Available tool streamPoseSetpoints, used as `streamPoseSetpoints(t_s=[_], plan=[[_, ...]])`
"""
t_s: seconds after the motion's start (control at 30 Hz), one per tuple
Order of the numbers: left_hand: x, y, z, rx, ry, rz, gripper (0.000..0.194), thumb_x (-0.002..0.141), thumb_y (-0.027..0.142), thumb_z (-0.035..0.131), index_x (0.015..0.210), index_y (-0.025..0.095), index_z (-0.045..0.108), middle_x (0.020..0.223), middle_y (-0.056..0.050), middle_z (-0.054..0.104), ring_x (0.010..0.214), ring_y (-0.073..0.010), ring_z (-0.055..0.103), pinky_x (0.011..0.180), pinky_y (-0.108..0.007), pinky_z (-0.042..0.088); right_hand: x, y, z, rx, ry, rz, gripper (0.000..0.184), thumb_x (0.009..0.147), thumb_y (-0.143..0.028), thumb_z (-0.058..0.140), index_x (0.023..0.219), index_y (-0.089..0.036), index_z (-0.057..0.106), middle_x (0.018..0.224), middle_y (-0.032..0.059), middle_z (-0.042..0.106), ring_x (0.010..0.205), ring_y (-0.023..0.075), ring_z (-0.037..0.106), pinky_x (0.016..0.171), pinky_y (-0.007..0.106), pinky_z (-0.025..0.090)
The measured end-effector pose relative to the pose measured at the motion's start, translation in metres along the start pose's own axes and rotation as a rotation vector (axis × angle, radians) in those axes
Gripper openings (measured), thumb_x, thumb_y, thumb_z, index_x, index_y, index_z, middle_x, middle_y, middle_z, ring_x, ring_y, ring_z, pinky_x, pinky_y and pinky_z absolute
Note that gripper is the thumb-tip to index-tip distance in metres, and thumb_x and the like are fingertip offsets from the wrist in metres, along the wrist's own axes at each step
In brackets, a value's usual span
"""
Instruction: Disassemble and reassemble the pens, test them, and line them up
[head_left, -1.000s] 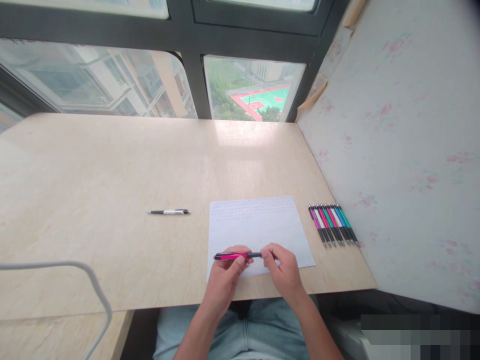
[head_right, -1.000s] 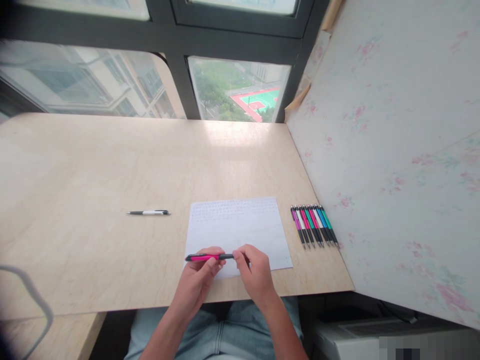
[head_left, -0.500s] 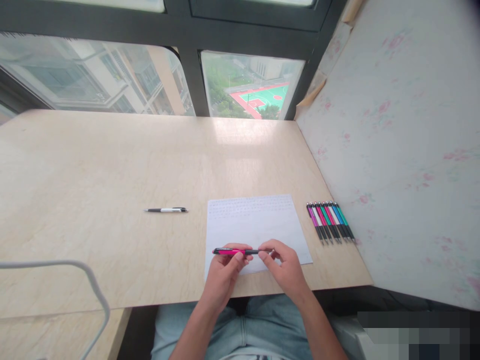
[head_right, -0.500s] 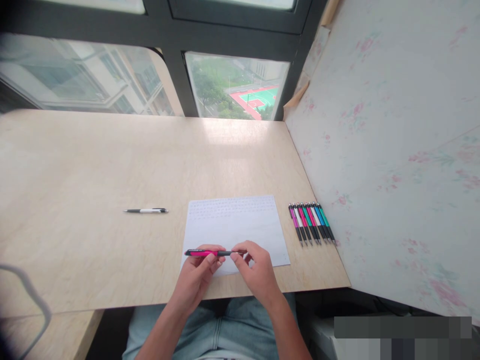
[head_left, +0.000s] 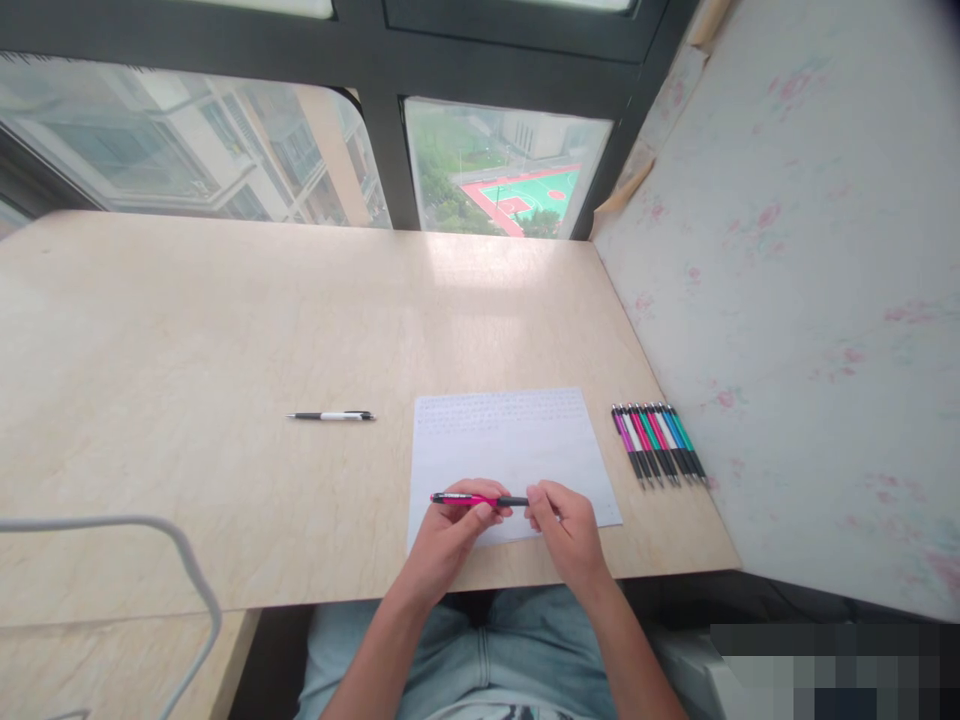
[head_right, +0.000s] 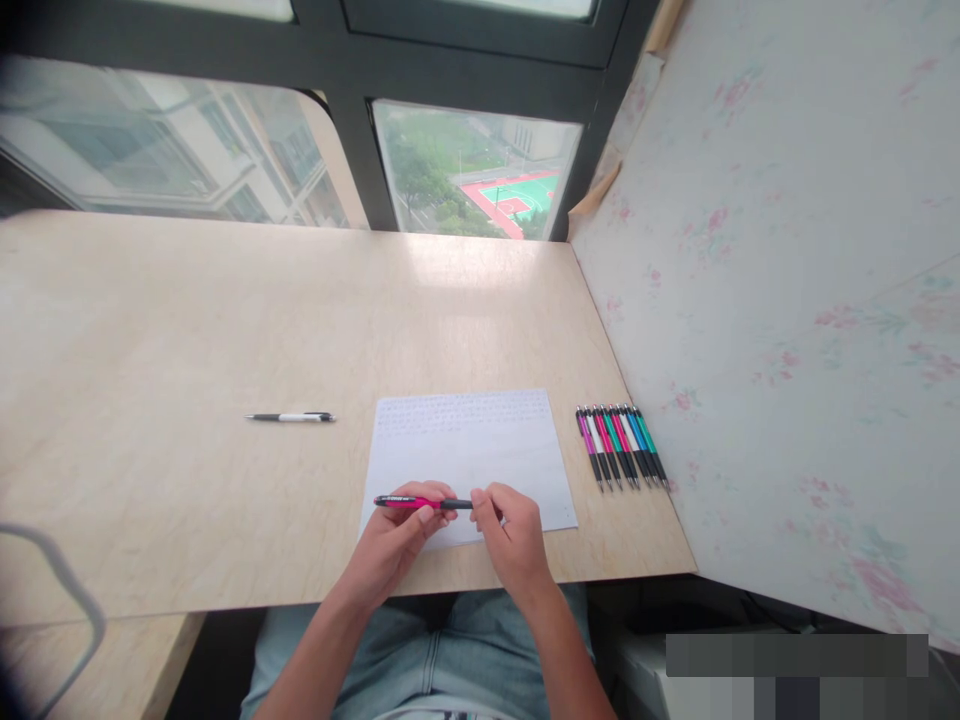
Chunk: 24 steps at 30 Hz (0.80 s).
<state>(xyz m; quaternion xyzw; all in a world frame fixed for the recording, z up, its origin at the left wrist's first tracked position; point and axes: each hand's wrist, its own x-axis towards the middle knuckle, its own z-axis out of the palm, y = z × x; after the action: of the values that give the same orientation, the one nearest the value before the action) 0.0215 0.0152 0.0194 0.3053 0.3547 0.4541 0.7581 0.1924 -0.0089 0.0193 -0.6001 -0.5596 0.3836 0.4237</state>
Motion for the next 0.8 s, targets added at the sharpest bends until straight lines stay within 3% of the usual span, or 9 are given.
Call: streamPoseSetpoints(t_s=[0.17,0.3,0.4,0.47,0.6,0.8], plan=[[0.001,-0.003,-0.001,0.023,0.044,-0.015,0.018,0.079,0.031,0.075,0.089,0.015,0.074,0.094,-0.011,0.07,0.084,-0.0199,0.064,0.079,-0.032,0.05,0.002,0.0,-0.001,-0.015,-0.017,-0.015,0.042,0.097,-0.039,0.047,0.063,-0.019,0.059,0.057,-0.0007,0.055,0.056,0.0134,0.052,0.055,0.026,0.04],[0.002,-0.007,-0.005,0.009,0.115,-0.002,0.018,0.08,0.03,0.074,0.09,0.015,0.075,0.09,-0.009,0.072,0.082,-0.0177,0.064,0.08,-0.029,0.051,0.004,-0.003,-0.001,0.016,-0.016,-0.098,0.017,0.093,-0.032,0.055,0.088,-0.02,0.066,0.083,0.0041,0.067,0.076,0.0171,0.061,0.063,0.027,0.047],[0.001,-0.009,-0.007,-0.031,0.149,0.011,0.017,0.079,0.029,0.075,0.09,0.016,0.075,0.094,-0.008,0.072,0.081,-0.0161,0.065,0.081,-0.028,0.051,0.003,-0.005,0.001,0.057,0.002,-0.097,0.016,0.09,-0.03,0.059,0.103,-0.021,0.063,0.096,0.0065,0.067,0.081,0.0179,0.063,0.063,0.026,0.05],[0.0,-0.01,-0.008,-0.056,0.173,0.018,0.017,0.078,0.028,0.076,0.089,0.015,0.075,0.095,-0.008,0.073,0.081,-0.0159,0.066,0.081,-0.028,0.052,0.003,-0.006,0.003,0.057,-0.001,-0.071,0.017,0.091,-0.033,0.057,0.1,-0.02,0.064,0.092,0.006,0.068,0.079,0.0177,0.063,0.062,0.026,0.05],[-0.002,-0.012,-0.007,-0.078,0.217,0.019,0.018,0.075,0.028,0.079,0.088,0.016,0.075,0.095,-0.008,0.073,0.081,-0.0165,0.067,0.079,-0.028,0.053,0.004,-0.01,0.003,0.015,-0.023,-0.05,0.034,0.097,-0.035,0.047,0.072,-0.019,0.063,0.067,0.0023,0.063,0.066,0.016,0.06,0.062,0.027,0.048],[-0.001,-0.014,-0.01,-0.104,0.195,0.024,0.015,0.077,0.026,0.077,0.089,0.016,0.075,0.09,-0.006,0.073,0.077,-0.0133,0.066,0.076,-0.024,0.052,0.005,-0.011,-0.002,0.03,-0.06,-0.105,0.016,0.092,-0.03,0.056,0.099,-0.021,0.067,0.091,0.0058,0.069,0.08,0.0181,0.064,0.065,0.027,0.051]])
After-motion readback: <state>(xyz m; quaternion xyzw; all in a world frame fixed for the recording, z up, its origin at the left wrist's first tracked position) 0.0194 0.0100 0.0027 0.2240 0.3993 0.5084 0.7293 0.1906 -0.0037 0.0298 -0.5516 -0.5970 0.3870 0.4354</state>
